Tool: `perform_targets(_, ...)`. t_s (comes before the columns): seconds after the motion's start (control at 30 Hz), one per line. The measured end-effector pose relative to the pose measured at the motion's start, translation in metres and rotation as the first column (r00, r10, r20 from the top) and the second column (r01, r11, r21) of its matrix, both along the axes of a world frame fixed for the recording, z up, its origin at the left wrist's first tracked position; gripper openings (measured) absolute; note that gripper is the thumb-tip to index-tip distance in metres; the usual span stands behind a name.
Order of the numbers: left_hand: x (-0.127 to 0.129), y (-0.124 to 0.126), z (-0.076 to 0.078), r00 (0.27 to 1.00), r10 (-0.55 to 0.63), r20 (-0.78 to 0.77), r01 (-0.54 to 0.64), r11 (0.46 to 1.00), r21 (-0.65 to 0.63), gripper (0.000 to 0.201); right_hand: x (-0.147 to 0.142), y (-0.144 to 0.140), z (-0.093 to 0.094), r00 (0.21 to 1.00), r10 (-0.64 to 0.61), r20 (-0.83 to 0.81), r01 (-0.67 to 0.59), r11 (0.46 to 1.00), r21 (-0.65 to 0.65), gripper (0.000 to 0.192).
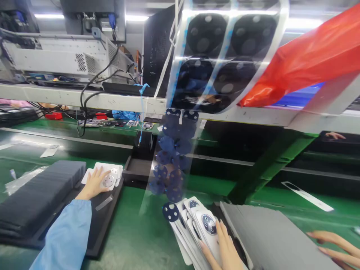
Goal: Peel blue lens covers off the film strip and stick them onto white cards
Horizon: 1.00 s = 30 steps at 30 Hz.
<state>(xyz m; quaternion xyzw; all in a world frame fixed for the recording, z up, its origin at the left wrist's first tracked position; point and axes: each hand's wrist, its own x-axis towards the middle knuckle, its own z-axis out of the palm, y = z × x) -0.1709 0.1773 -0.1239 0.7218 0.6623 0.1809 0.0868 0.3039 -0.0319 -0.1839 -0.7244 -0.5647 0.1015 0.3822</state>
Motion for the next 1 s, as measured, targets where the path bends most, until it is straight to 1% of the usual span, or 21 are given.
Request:
perform_targets(0.1,-0.001,0.002,0.002,0.999,-0.009,0.048,0.007,0.999,0.039,0.049,-0.015,0.002,0.024,1.0,0.008,-0.026,-0.007,1.0,0.023,0.077)
perform_targets(0.2,0.0,0.002,0.012,0.985,-0.02,0.173,0.006,0.997,0.082,0.029,-0.03,0.003,0.05,0.995,0.005,-0.098,0.0,0.998,0.058,0.07)
perform_targets(0.27,0.003,0.001,0.022,0.955,-0.03,0.296,0.001,0.995,0.096,0.018,-0.041,0.001,0.064,0.983,-0.003,-0.185,0.019,0.996,0.086,0.066)
perform_targets(0.33,0.006,-0.004,0.035,0.895,-0.026,0.446,-0.023,0.994,0.104,0.019,-0.054,-0.001,0.073,0.958,0.016,-0.285,0.014,0.995,0.103,0.067)
perform_targets(0.4,0.013,-0.012,0.052,0.793,-0.013,0.609,-0.062,0.993,0.102,0.027,-0.067,0.0,0.081,0.921,0.087,-0.38,-0.046,0.992,0.116,0.068)
perform_targets(0.47,0.023,-0.024,0.07,0.65,-0.014,0.759,-0.07,0.994,0.079,0.041,-0.076,0.005,0.09,0.869,0.186,-0.459,-0.13,0.98,0.151,0.069)
perform_targets(0.5,0.031,-0.031,0.078,0.571,-0.022,0.821,-0.049,0.997,0.061,0.046,-0.08,0.01,0.095,0.84,0.231,-0.491,-0.166,0.971,0.173,0.071)
perform_targets(0.57,0.051,-0.047,0.091,0.425,-0.032,0.905,0.049,0.999,0.013,0.051,-0.084,0.023,0.11,0.793,0.301,-0.53,-0.236,0.953,0.189,0.078)
perform_targets(0.6,0.063,-0.055,0.096,0.366,-0.028,0.93,0.115,0.993,-0.016,0.051,-0.086,0.031,0.118,0.779,0.323,-0.538,-0.275,0.946,0.17,0.078)
perform_targets(0.63,0.076,-0.064,0.099,0.319,-0.014,0.948,0.189,0.981,-0.049,0.048,-0.088,0.038,0.127,0.768,0.348,-0.538,-0.325,0.935,0.14,0.073)
perform_targets(0.67,0.088,-0.073,0.102,0.283,0.005,0.959,0.263,0.961,-0.083,0.045,-0.09,0.044,0.135,0.76,0.373,-0.532,-0.364,0.923,0.127,0.064)
perform_targets(0.73,0.111,-0.089,0.106,0.24,0.048,0.97,0.403,0.904,-0.144,0.041,-0.095,0.053,0.149,0.752,0.425,-0.504,-0.416,0.899,0.138,0.044)
perform_targets(0.77,0.121,-0.096,0.107,0.229,0.07,0.971,0.465,0.869,-0.172,0.041,-0.098,0.055,0.154,0.76,0.448,-0.471,-0.421,0.891,0.169,0.035)
perform_targets(0.8,0.128,-0.102,0.109,0.216,0.093,0.972,0.521,0.831,-0.195,0.041,-0.101,0.056,0.158,0.776,0.471,-0.42,-0.421,0.882,0.211,0.027)
perform_targets(0.87,0.135,-0.111,0.113,0.178,0.147,0.973,0.597,0.77,-0.226,0.039,-0.106,0.054,0.162,0.818,0.515,-0.255,-0.435,0.845,0.31,0.018)
perform_targets(0.9,0.137,-0.114,0.115,0.157,0.177,0.972,0.615,0.752,-0.237,0.037,-0.108,0.052,0.162,0.835,0.53,-0.145,-0.456,0.816,0.357,0.018)
perform_targets(0.93,0.137,-0.116,0.116,0.138,0.205,0.969,0.616,0.748,-0.246,0.035,-0.109,0.05,0.163,0.847,0.531,-0.018,-0.481,0.781,0.399,0.022)
perform_targets(0.97,0.136,-0.117,0.117,0.117,0.225,0.967,0.604,0.757,-0.249,0.034,-0.11,0.048,0.162,0.854,0.508,0.115,-0.503,0.75,0.429,0.029)
perform_targets(1.0,0.135,-0.118,0.117,0.097,0.238,0.966,0.585,0.772,-0.249,0.033,-0.111,0.046,0.162,0.855,0.457,0.247,-0.519,0.724,0.455,0.037)
